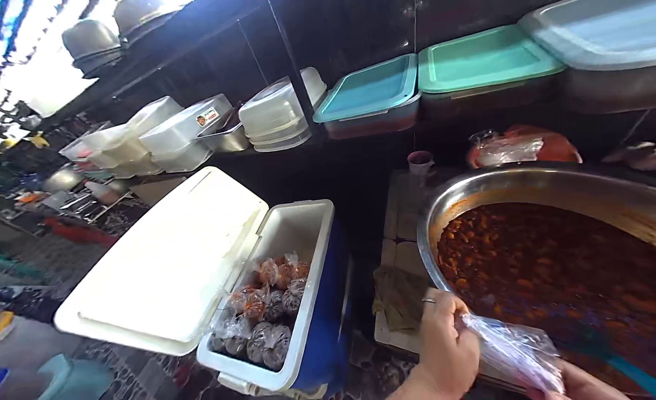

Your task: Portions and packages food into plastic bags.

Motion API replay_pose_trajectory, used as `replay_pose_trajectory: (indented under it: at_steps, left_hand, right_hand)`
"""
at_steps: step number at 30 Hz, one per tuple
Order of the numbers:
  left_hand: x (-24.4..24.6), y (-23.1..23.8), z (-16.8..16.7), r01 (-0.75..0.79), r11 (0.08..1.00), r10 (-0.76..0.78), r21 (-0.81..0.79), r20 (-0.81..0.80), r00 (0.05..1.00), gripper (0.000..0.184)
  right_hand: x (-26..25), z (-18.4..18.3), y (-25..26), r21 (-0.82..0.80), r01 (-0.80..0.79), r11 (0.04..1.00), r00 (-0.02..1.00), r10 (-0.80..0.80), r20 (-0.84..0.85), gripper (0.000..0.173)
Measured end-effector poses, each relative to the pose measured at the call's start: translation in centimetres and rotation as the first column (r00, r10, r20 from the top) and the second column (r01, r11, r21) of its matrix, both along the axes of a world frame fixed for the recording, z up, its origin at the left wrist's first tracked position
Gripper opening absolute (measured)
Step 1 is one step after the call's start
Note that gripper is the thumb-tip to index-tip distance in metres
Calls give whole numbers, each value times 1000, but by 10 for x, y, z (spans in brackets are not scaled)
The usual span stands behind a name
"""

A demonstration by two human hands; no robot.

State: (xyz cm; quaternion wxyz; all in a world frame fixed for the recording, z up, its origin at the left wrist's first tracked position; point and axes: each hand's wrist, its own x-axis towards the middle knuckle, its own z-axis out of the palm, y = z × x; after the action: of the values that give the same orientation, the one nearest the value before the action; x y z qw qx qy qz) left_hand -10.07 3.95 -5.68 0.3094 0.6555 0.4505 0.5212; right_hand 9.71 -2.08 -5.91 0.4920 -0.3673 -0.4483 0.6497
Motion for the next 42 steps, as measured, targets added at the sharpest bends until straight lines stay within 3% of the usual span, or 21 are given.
replay_pose_trajectory:
  at_steps: [1, 2, 4, 6, 7, 9, 10, 12, 13, 14, 16, 20, 22, 25, 27, 30, 32, 34, 37, 39, 42]
  left_hand:
    - [2, 2, -2, -63, 987, 71, 150, -45, 996, 11]
    - [3, 0, 0, -32, 973, 54, 226, -90, 994, 11]
    - [0, -7, 14, 207, 962, -176, 180, -175, 969, 16]
    - [-11, -2, 20, 356, 934, -344, -7, -282, 896, 18]
    - [-21, 6, 18, 347, 936, -351, -68, -293, 890, 19]
    - [-52, 23, 17, 191, 973, -223, -128, -316, 922, 27]
    - [-69, 29, 21, 98, 981, -146, -167, -308, 940, 38]
    - [-105, 41, 27, -35, 985, -17, -167, -303, 953, 53]
    - [-123, 46, 26, -57, 989, 12, -139, -303, 953, 49]
    - [-141, 51, 24, -62, 992, 26, -110, -304, 952, 41]
    - [-171, 58, 17, -68, 996, 46, -64, -294, 955, 37]
    - [-203, 64, 12, -157, 988, 152, 0, -253, 955, 24]
    - [-208, 65, 18, -197, 980, 193, 1, -221, 956, 14]
    - [-212, 66, 27, -245, 969, 249, 45, -156, 956, 9]
    - [-214, 67, 35, -231, 965, 241, 127, -68, 968, 13]
    - [-226, 72, 40, -131, 971, 128, 200, 29, 991, 21]
    - [-229, 80, 38, -58, 990, 45, 130, 100, 994, 26]
    - [-223, 90, 37, 32, 999, -30, -5, 212, 977, 29]
    - [-191, 112, 44, 163, 978, -115, -132, 315, 942, 30]
    - [-162, 135, 44, 282, 948, -220, -147, 336, 916, 33]
    - [-110, 168, 45, 436, 863, -386, -253, 225, 895, 38]
  right_hand:
    - [-6, -2, 6, 1, 54, 999, 998, -54, -30, 10]
    - [-7, -6, 18, -2, 143, 990, 988, -143, -59, 8]
    - [-3, -13, 42, 24, 309, 951, 951, -308, -42, 18]
    - [12, -12, 58, 129, 314, 941, 927, -333, 173, 19]
    - [25, -10, 63, 193, 218, 957, 867, -281, 412, 25]
    - [51, -11, 74, 134, 52, 990, 559, -140, 817, 51]
    - [62, -14, 76, 41, 65, 997, 366, -62, 928, 58]
    - [75, -24, 76, -154, 150, 977, 15, 153, 988, 57]
    - [77, -27, 75, -260, 185, 948, -97, 281, 955, 49]
    - [76, -25, 77, -360, 222, 906, -177, 400, 899, 39]
    - [70, -11, 84, -396, 274, 877, -267, 465, 844, 27]
    - [61, 23, 117, -142, 281, 949, -372, 245, 895, 30]
    - [54, 23, 140, -56, 228, 972, -361, 138, 922, 38]
    - [33, -4, 170, -107, 123, 987, -327, 142, 934, 44]
    - [14, -32, 174, -144, 32, 989, -283, 147, 948, 41]
    - [-10, -59, 158, -174, 70, 982, -158, 183, 970, 34]
    - [-8, -63, 147, -201, 147, 968, 19, 201, 979, 36]
    - [4, -69, 138, -235, 194, 952, 275, 177, 945, 35]
    - [16, -79, 128, -279, 220, 935, 624, 86, 777, 27]
    - [18, -72, 123, -324, 243, 914, 734, 45, 678, 23]
    - [28, -55, 124, -287, 283, 915, 741, -18, 671, 23]
